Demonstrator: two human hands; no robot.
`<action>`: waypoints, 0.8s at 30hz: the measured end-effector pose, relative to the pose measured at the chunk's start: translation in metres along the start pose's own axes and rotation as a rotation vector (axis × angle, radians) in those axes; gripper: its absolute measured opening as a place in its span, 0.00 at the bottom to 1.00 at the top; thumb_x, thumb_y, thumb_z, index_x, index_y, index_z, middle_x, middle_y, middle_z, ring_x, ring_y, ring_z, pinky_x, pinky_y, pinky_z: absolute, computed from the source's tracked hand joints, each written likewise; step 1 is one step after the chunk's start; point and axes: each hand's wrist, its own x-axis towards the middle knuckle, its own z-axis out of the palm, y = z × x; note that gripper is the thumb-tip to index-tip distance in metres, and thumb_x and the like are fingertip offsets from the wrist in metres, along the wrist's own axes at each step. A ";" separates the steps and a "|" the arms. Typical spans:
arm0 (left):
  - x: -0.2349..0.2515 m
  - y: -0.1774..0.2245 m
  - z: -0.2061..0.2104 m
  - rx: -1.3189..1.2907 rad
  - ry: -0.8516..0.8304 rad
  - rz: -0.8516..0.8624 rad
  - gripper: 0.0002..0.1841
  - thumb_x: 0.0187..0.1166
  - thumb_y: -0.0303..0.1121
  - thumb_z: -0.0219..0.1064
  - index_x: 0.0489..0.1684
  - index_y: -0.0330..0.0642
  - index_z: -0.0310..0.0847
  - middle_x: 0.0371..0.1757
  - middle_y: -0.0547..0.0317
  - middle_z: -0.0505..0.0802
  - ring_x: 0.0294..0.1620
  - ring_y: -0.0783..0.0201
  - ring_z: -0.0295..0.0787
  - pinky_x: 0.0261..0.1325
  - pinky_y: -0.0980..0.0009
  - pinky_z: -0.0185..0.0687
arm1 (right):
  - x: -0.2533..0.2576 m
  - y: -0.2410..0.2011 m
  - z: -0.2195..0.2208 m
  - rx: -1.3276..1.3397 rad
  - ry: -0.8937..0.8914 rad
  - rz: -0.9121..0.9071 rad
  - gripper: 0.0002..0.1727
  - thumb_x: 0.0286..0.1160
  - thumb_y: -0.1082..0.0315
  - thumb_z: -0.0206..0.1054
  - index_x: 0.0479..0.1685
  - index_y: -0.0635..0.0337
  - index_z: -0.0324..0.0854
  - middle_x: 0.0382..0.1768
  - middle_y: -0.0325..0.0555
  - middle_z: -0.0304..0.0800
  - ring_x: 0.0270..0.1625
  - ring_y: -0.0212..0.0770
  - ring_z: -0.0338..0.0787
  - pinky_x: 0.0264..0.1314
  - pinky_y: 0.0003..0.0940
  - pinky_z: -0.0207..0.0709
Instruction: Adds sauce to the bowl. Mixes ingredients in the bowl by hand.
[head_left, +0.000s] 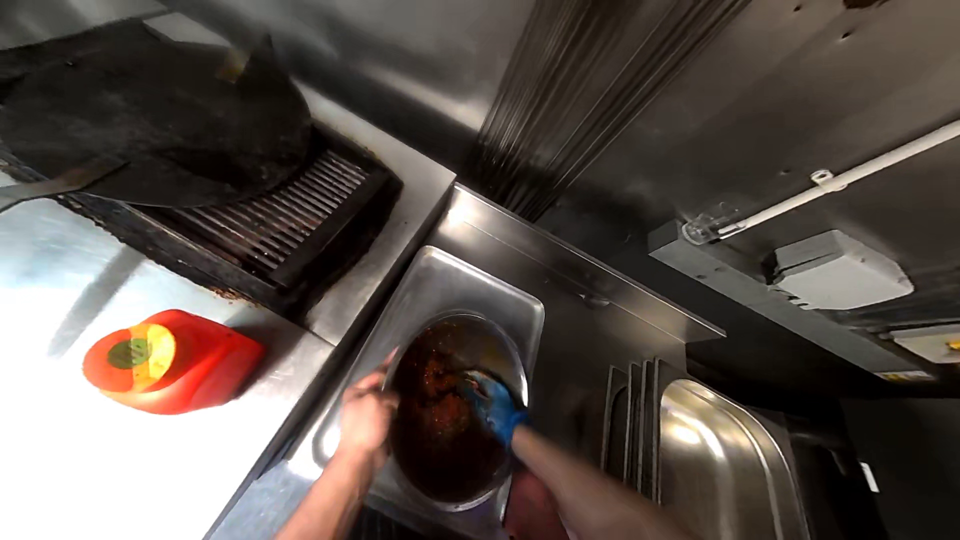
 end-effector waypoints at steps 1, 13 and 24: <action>-0.002 0.004 0.005 -0.020 0.037 0.015 0.10 0.49 0.11 0.58 0.14 0.37 0.76 0.58 0.50 0.95 0.52 0.61 0.93 0.47 0.63 0.89 | -0.018 -0.010 0.012 0.158 0.067 0.126 0.25 0.91 0.60 0.57 0.79 0.67 0.75 0.78 0.59 0.79 0.82 0.48 0.76 0.89 0.40 0.63; -0.003 -0.022 -0.026 -0.095 -0.008 -0.101 0.10 0.35 0.18 0.61 0.16 0.42 0.75 0.28 0.55 0.90 0.28 0.63 0.87 0.27 0.63 0.81 | -0.043 -0.115 0.013 0.934 0.127 0.525 0.27 0.93 0.50 0.47 0.78 0.57 0.73 0.72 0.56 0.80 0.71 0.51 0.81 0.68 0.56 0.77; 0.012 -0.038 -0.035 -0.246 -0.017 -0.177 0.14 0.89 0.34 0.54 0.52 0.34 0.83 0.45 0.47 0.94 0.47 0.56 0.93 0.51 0.56 0.91 | -0.030 -0.086 0.063 -0.636 -0.455 -0.029 0.36 0.74 0.54 0.68 0.82 0.62 0.72 0.82 0.64 0.71 0.84 0.65 0.69 0.84 0.67 0.61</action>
